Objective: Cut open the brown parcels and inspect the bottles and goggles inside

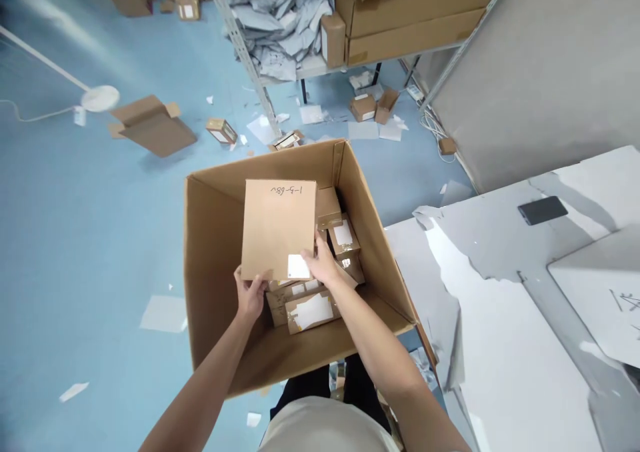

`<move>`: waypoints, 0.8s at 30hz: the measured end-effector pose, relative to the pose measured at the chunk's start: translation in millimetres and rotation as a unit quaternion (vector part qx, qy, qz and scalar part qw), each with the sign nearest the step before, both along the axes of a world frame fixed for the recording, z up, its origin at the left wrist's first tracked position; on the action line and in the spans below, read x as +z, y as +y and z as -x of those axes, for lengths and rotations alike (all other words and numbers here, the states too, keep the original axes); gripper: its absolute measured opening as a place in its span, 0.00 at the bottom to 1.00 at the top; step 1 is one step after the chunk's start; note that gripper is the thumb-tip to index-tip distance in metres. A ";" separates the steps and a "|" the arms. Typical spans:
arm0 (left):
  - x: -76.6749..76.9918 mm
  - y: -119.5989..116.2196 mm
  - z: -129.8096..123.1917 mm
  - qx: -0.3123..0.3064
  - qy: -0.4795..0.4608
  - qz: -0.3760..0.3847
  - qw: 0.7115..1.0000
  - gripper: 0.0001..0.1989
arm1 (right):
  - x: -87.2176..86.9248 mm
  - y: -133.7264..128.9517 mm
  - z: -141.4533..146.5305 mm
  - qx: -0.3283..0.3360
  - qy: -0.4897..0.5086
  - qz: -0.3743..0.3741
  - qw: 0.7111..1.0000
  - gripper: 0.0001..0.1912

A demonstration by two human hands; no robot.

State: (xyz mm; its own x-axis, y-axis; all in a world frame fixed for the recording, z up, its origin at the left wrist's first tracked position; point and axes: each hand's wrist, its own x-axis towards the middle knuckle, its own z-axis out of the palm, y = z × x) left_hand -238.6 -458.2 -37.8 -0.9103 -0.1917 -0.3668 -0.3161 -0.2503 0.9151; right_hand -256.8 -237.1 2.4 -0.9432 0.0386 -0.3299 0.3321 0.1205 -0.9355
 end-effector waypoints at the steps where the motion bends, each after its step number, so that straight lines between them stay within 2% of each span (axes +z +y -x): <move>1: 4.9 -2.0 -8.7 -0.019 -0.008 -0.008 1.000 0.36 | 3.0 7.1 -3.2 -0.011 -0.006 0.010 1.000 0.40; 3: 13.5 -6.9 -23.1 -0.064 -0.044 -0.046 0.996 0.35 | 8.1 22.7 -7.2 -0.001 -0.021 0.033 0.999 0.37; 5: 20.7 -9.5 -33.4 -0.111 -0.125 -0.091 0.982 0.37 | 12.7 38.3 -6.4 0.062 -0.027 0.048 0.997 0.35; 8: 26.1 -4.9 -44.7 -0.155 -0.276 -0.132 0.939 0.40 | 19.6 57.4 3.4 0.155 -0.023 0.035 0.987 0.32; 10: 24.5 2.3 -52.2 -0.162 -0.318 -0.166 0.919 0.37 | 24.3 67.0 13.9 0.197 -0.031 0.031 0.979 0.32; 14: 13.1 18.1 -68.0 -0.125 -0.274 -0.290 0.908 0.27 | 35.6 82.0 37.9 0.256 -0.059 0.048 0.964 0.30; 16: 8.4 24.0 -73.9 -0.102 -0.250 -0.364 0.891 0.29 | 43.4 87.7 48.9 0.272 -0.056 0.041 0.960 0.28; 19: 6.4 29.3 -77.3 -0.098 -0.256 -0.451 0.850 0.38 | 55.7 92.5 59.1 0.299 -0.051 0.015 0.953 0.25; 21: 6.1 31.3 -76.9 -0.106 -0.270 -0.472 0.833 0.40 | 62.0 92.3 59.4 0.301 -0.052 -0.010 0.952 0.23; 24: 1.6 33.5 -75.9 -0.100 -0.284 -0.475 0.827 0.41 | 65.4 88.9 51.4 0.274 -0.040 -0.038 0.960 0.24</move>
